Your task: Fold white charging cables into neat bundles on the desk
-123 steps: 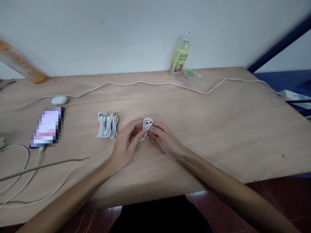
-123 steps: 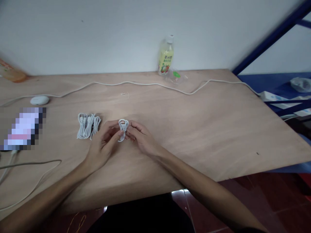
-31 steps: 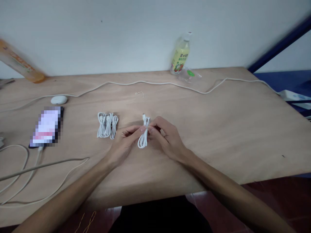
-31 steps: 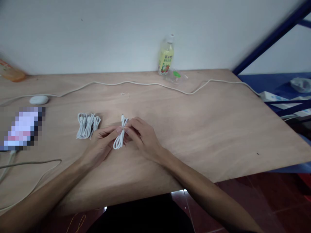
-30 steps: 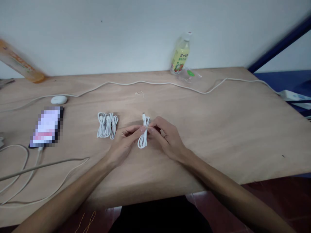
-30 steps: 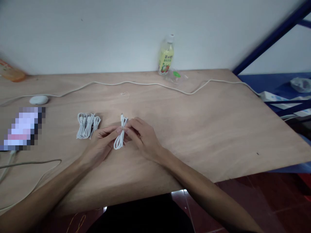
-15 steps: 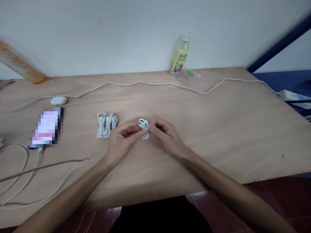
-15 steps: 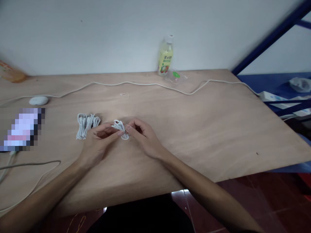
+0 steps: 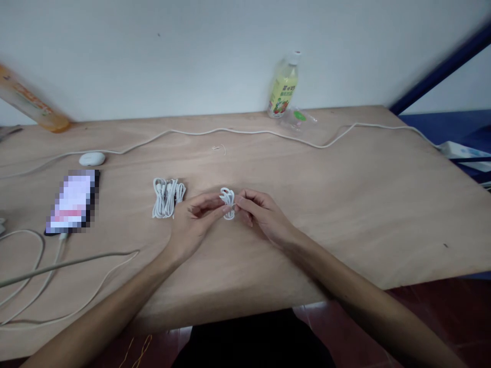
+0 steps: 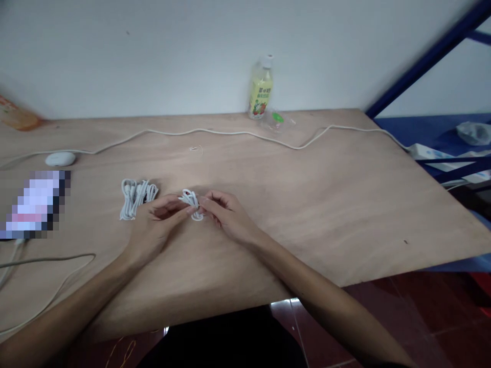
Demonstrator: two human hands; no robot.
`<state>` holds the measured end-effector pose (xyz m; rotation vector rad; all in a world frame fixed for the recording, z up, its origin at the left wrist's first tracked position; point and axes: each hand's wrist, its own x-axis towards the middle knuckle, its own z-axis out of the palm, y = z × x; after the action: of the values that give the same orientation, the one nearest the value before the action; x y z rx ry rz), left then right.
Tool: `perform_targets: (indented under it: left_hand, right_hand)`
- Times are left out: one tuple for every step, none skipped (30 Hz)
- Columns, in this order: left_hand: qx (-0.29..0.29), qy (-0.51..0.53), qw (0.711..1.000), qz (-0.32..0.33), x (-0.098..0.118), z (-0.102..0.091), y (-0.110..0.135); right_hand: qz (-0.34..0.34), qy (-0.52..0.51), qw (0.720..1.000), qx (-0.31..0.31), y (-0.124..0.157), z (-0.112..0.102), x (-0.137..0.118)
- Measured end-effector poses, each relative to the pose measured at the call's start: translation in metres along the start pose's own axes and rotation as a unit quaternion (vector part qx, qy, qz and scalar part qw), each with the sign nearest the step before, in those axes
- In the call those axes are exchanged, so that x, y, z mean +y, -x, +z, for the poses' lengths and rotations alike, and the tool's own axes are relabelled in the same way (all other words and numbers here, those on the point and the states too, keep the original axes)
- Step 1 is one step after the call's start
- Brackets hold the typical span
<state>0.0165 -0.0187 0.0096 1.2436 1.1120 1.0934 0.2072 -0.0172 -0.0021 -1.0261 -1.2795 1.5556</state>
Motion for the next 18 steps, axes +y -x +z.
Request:
perform_targets:
  left_hand:
    - [-0.004, 0.008, 1.000, -0.007, -0.0008, 0.0000, -0.0007]
    - [-0.007, 0.014, 1.000, -0.011, -0.0016, -0.0002, -0.0014]
    - [-0.008, 0.020, 1.000, -0.016, -0.0024, -0.0004, -0.0021]
    - [-0.009, 0.026, 0.999, -0.021, -0.0031, -0.0008, -0.0028]
    - [-0.010, 0.029, 0.999, -0.026, -0.0036, -0.0011, -0.0034]
    - [-0.011, 0.029, 0.999, -0.031, -0.0040, -0.0015, -0.0038]
    - [-0.011, 0.028, 0.999, -0.034, -0.0043, -0.0017, -0.0040]
    - [-0.010, 0.027, 0.999, -0.036, -0.0043, -0.0018, -0.0041]
    - [-0.009, 0.027, 0.999, -0.036, -0.0043, -0.0017, -0.0041]
    - [-0.009, 0.028, 0.999, -0.036, -0.0042, -0.0015, -0.0040]
    - [-0.011, 0.030, 0.999, -0.036, -0.0040, -0.0012, -0.0039]
    - [-0.015, 0.032, 0.999, -0.038, -0.0040, -0.0008, -0.0038]
    - [-0.017, 0.036, 0.998, -0.040, -0.0041, -0.0004, -0.0037]
    - [-0.016, 0.041, 0.998, -0.043, -0.0043, -0.0001, -0.0037]
    - [-0.013, 0.048, 0.998, -0.044, -0.0047, 0.0001, -0.0036]
    - [-0.009, 0.056, 0.997, -0.045, -0.0051, 0.0002, -0.0035]
    - [-0.006, 0.063, 0.997, -0.044, -0.0055, 0.0003, -0.0033]
    - [-0.005, 0.069, 0.997, -0.044, -0.0058, 0.0004, -0.0029]
  right_hand:
    - [-0.002, 0.001, 1.000, -0.002, -0.0004, -0.0001, 0.0002]
    - [-0.007, 0.002, 1.000, -0.005, -0.0007, -0.0002, 0.0003]
    - [-0.015, 0.004, 1.000, -0.006, -0.0010, -0.0003, 0.0003]
    - [-0.026, 0.008, 1.000, -0.006, -0.0011, -0.0004, 0.0002]
    - [-0.037, 0.011, 0.999, -0.005, -0.0012, -0.0006, 0.0000]
    - [-0.047, 0.013, 0.999, -0.004, -0.0011, -0.0007, -0.0003]
    - [-0.056, 0.017, 0.998, -0.002, -0.0010, -0.0007, -0.0006]
    - [-0.063, 0.020, 0.998, 0.000, -0.0007, -0.0007, -0.0010]
    - [-0.069, 0.024, 0.997, 0.003, -0.0004, -0.0006, -0.0014]
    - [-0.073, 0.029, 0.997, 0.007, -0.0001, -0.0005, -0.0018]
    - [-0.077, 0.035, 0.996, 0.011, 0.0003, -0.0004, -0.0022]
    - [-0.078, 0.042, 0.996, 0.015, 0.0006, -0.0002, -0.0025]
    - [-0.079, 0.047, 0.996, 0.019, 0.0008, -0.0001, -0.0027]
    - [-0.077, 0.050, 0.996, 0.021, 0.0009, -0.0001, -0.0027]
    - [-0.073, 0.052, 0.996, 0.020, 0.0009, 0.0000, -0.0025]
    - [-0.070, 0.051, 0.996, 0.017, 0.0007, -0.0001, -0.0022]
    - [-0.069, 0.047, 0.996, 0.014, 0.0005, -0.0001, -0.0018]
    - [-0.068, 0.041, 0.997, 0.010, 0.0002, -0.0002, -0.0012]
